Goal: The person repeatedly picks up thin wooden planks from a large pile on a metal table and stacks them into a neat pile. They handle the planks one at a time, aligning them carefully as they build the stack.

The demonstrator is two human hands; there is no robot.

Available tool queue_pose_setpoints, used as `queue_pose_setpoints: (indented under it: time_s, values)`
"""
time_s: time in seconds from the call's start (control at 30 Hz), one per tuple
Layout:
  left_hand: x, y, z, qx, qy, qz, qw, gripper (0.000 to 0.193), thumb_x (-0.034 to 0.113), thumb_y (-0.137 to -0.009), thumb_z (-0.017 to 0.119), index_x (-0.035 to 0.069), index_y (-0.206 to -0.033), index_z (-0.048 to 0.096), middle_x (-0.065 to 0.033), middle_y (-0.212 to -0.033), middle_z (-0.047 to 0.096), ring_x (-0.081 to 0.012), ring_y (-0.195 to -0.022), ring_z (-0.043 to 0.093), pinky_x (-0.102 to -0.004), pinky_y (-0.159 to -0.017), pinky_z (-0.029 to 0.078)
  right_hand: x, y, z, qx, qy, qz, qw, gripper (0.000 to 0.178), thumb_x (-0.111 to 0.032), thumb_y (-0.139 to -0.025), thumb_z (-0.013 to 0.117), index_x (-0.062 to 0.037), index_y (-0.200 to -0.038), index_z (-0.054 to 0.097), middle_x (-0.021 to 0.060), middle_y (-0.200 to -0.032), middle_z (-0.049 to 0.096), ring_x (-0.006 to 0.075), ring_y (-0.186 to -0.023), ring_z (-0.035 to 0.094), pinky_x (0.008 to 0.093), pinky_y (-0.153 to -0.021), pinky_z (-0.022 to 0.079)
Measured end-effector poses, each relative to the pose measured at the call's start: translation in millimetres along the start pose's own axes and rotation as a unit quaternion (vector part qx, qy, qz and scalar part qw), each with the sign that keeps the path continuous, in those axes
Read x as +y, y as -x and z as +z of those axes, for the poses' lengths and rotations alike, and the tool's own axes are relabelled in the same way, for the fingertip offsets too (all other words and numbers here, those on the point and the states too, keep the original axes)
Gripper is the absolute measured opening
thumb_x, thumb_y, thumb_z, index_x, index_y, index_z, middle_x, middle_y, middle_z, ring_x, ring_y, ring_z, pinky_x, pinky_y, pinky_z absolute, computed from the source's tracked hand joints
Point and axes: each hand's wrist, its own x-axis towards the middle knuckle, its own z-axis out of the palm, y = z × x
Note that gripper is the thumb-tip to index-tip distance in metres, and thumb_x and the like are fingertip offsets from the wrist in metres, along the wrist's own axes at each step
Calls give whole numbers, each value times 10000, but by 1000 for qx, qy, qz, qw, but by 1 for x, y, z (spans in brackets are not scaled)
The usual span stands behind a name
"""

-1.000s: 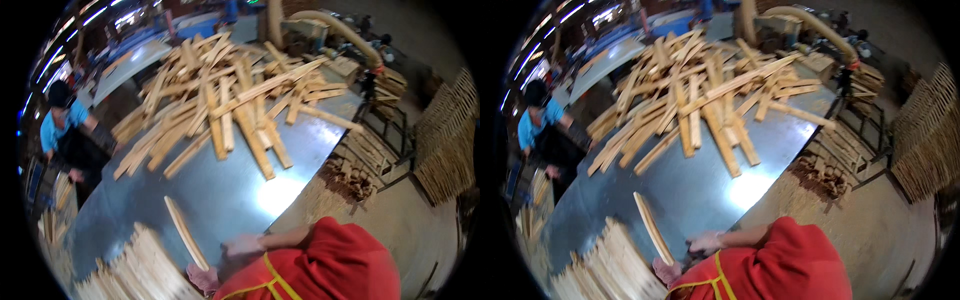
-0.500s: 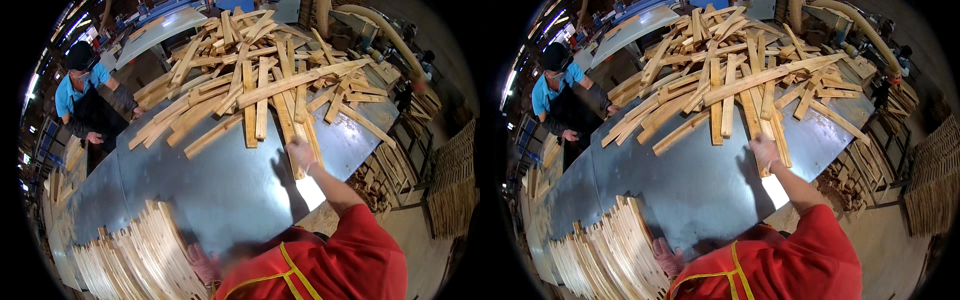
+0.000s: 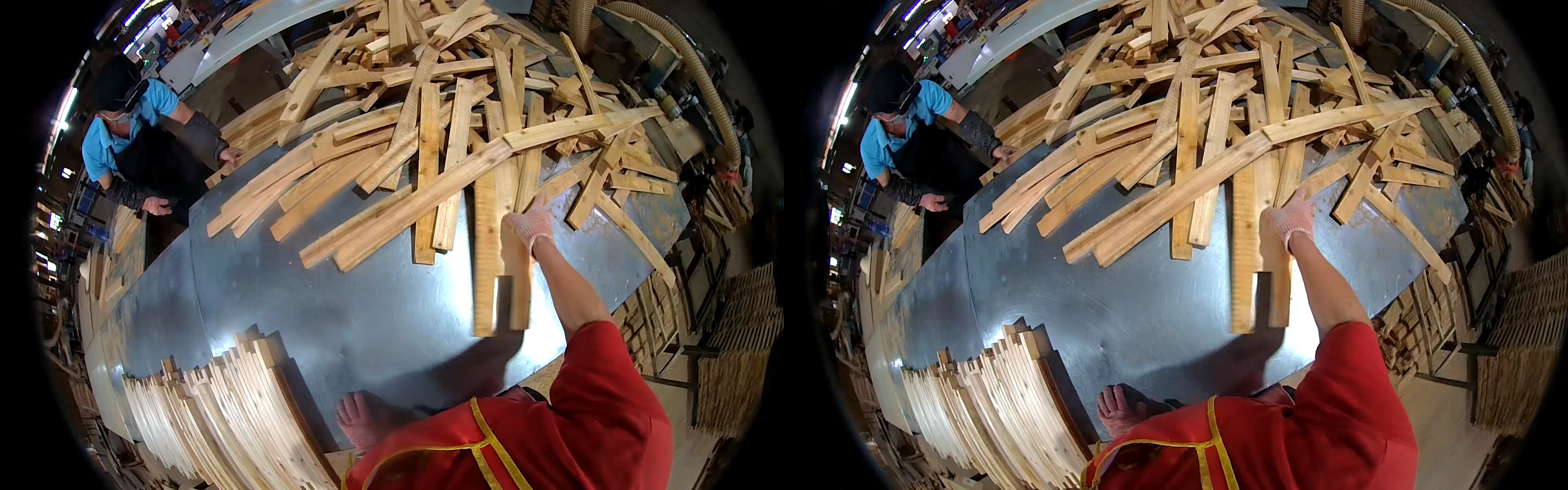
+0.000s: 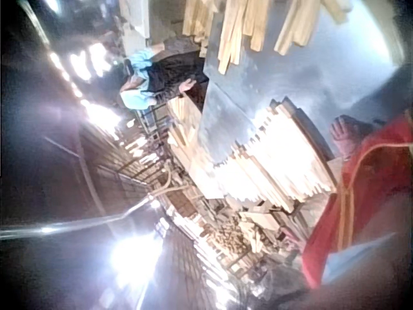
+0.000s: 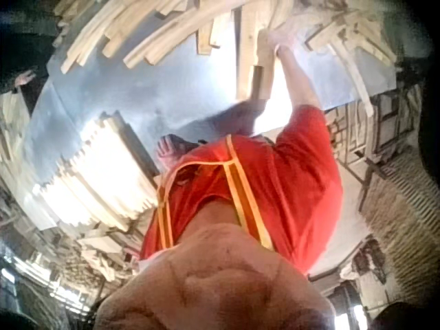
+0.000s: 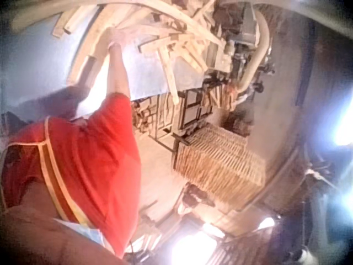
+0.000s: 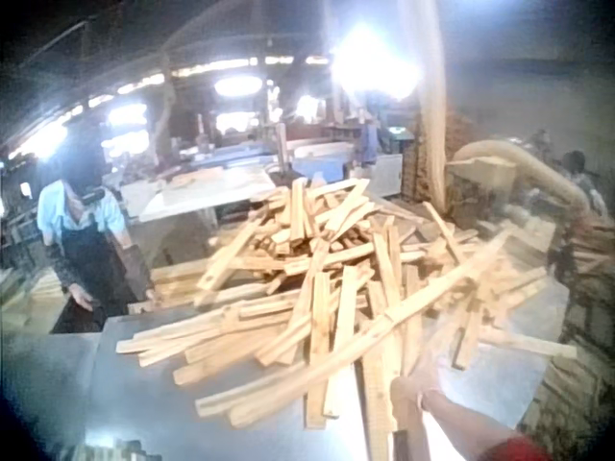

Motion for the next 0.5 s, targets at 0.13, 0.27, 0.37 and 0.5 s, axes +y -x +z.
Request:
queue_pose_setpoints:
  time_s: [0.13,0.27,0.37,0.5]
  values:
    - [-2,-10,-10,3,35,36,999,532,354,-768,747,94,-1211,610,-116,-1162,616,-353,-1112,618,-486,-880,513,40,45,35,-120,-422,7,899,683,47,-829,714,-41,-1444,430,130,-911,654,225,-747,655,360,-615,557]
    - [-20,-16,-25,-35,106,61,992,565,374,-813,775,62,-1260,628,-155,-1206,649,-386,-1174,621,-497,-944,524,9,221,70,-112,-478,-32,871,674,-101,-907,716,3,-1498,410,89,-1110,657,176,-966,646,341,-769,572]
    - [-53,-19,-7,-218,341,-35,914,682,459,-869,765,21,-1363,595,-211,-1411,607,-408,-1354,548,-511,-1089,487,18,326,81,-247,-363,14,898,785,-178,-940,750,21,-1559,311,112,-1072,646,200,-893,645,354,-754,574]
    - [-15,-75,-65,-359,382,-4,851,642,442,-947,690,-9,-1392,586,-204,-1382,674,-406,-1212,653,-478,-1014,542,26,425,83,-441,-152,17,884,268,-156,-935,706,6,-1149,710,59,-1019,705,237,-981,660,381,-900,542]
